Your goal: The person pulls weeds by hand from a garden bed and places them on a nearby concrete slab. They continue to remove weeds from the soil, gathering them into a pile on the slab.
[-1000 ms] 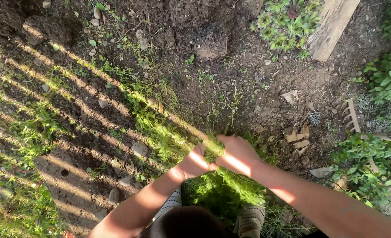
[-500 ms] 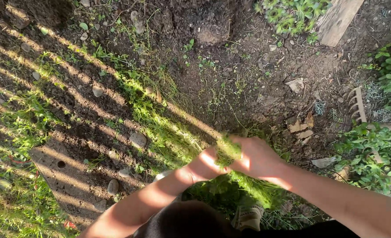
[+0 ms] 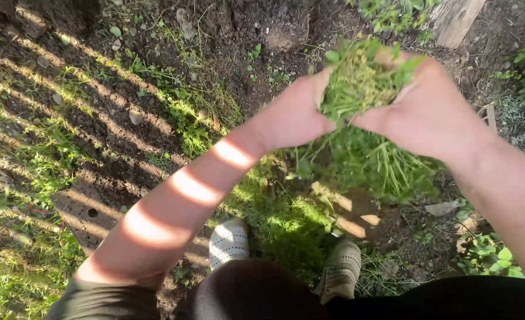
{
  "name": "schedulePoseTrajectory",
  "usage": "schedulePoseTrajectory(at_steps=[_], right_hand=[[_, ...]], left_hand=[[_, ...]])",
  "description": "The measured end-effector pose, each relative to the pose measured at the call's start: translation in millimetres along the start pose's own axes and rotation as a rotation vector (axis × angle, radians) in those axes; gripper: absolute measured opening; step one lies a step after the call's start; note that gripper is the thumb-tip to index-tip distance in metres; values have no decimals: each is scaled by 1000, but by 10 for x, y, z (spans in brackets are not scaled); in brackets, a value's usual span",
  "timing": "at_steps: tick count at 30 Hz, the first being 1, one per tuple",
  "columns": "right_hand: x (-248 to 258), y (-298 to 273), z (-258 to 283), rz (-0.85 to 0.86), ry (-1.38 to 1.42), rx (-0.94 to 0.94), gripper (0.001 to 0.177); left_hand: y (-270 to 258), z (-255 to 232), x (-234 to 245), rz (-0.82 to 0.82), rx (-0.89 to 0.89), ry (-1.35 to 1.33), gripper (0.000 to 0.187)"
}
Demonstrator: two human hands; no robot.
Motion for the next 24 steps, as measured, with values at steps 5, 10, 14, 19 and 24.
schedulePoseTrajectory(at_steps=[5, 10, 14, 19, 24], right_hand=[[338, 172, 35, -129, 202, 462, 39], [417, 81, -285, -170, 318, 138, 72], [602, 48, -670, -296, 464, 100, 73], [454, -108, -2149, -476, 749, -166, 49], [-93, 144, -3015, -554, -102, 135, 45]], left_hand=[[384, 28, 213, 7, -26, 200, 81], [290, -98, 128, 129, 125, 55, 104], [291, -381, -156, 169, 74, -268, 104], [201, -910, -620, 350, 180, -319, 150], [136, -1070, -898, 385, 395, -124, 143]])
Point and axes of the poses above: each hand's wrist, its own y-axis towards the middle knuckle, its own x-axis out of the back of the hand, z = x × y, the point moved 10 cm from there along y, towards the middle knuckle, and after that the axes turned 11 degrees about -x, right-handed, at the moved point
